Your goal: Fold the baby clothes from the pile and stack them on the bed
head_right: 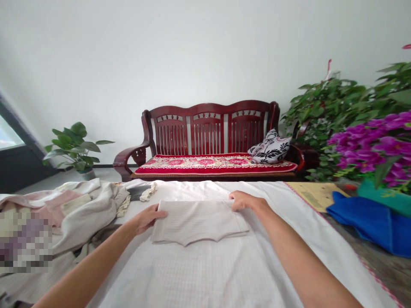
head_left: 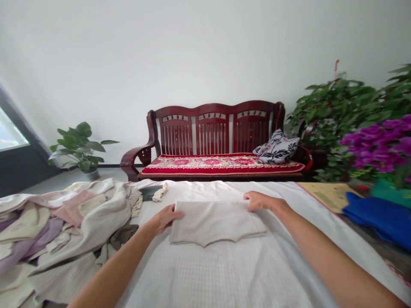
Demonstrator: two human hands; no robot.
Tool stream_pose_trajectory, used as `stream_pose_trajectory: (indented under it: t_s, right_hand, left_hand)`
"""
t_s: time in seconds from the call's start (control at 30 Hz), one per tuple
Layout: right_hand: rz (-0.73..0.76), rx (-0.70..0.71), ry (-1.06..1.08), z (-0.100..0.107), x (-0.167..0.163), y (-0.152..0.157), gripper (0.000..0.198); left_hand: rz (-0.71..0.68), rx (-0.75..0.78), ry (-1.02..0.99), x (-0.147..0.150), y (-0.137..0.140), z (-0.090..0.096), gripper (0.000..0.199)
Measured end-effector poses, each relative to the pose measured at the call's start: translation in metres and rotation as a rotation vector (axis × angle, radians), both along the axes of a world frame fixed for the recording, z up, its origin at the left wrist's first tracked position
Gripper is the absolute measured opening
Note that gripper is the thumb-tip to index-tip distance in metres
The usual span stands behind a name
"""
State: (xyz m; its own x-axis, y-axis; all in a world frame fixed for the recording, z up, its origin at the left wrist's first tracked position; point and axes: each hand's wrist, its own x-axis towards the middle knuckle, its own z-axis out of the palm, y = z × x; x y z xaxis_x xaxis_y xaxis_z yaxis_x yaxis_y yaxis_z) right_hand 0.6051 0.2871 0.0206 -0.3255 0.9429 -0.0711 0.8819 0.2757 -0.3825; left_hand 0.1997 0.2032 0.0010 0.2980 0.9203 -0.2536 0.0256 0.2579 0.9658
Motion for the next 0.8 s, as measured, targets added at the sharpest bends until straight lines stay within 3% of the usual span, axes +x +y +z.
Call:
stream_pose_trajectory:
  t_s: [0.07, 0.13, 0.27, 0.37, 0.47, 0.57, 0.63, 0.73, 0.8]
  right_hand:
    - [0.083, -0.084, 0.044, 0.013, 0.004, -0.002, 0.019]
    - [0.134, -0.054, 0.11, 0.028, 0.006, -0.007, 0.018]
    - [0.089, 0.341, 0.167, 0.047, 0.004, -0.032, 0.012]
    - [0.149, 0.592, 0.079, 0.033, 0.0, -0.062, 0.013]
    - [0.3, 0.683, -0.043, -0.003, -0.002, -0.09, 0.024]
    - [0.389, 0.69, -0.123, -0.038, 0.001, -0.111, 0.028]
    - [0.412, 0.668, -0.148, -0.048, 0.007, -0.12, 0.03]
    - [0.396, 0.584, -0.156, -0.04, 0.014, -0.127, 0.032]
    - [0.33, 0.536, -0.134, -0.028, 0.009, -0.129, 0.032]
  left_hand:
    - [-0.009, 0.026, -0.052, 0.0, -0.002, 0.008, 0.056]
    - [0.041, 0.13, -0.048, -0.003, -0.001, 0.02, 0.056]
    - [0.177, 0.518, 0.178, -0.022, 0.007, 0.048, 0.036]
    - [0.103, 0.779, 0.474, -0.036, 0.004, 0.049, 0.022]
    - [-0.086, 0.983, 0.745, -0.039, -0.015, 0.025, 0.014]
    - [-0.311, 1.032, 0.918, -0.036, -0.042, -0.002, 0.024]
    - [-0.404, 1.014, 0.974, -0.037, -0.056, -0.01, 0.029]
    - [-0.42, 0.965, 0.992, -0.04, -0.063, -0.005, 0.029]
    - [-0.312, 0.915, 0.983, -0.036, -0.06, 0.001, 0.032]
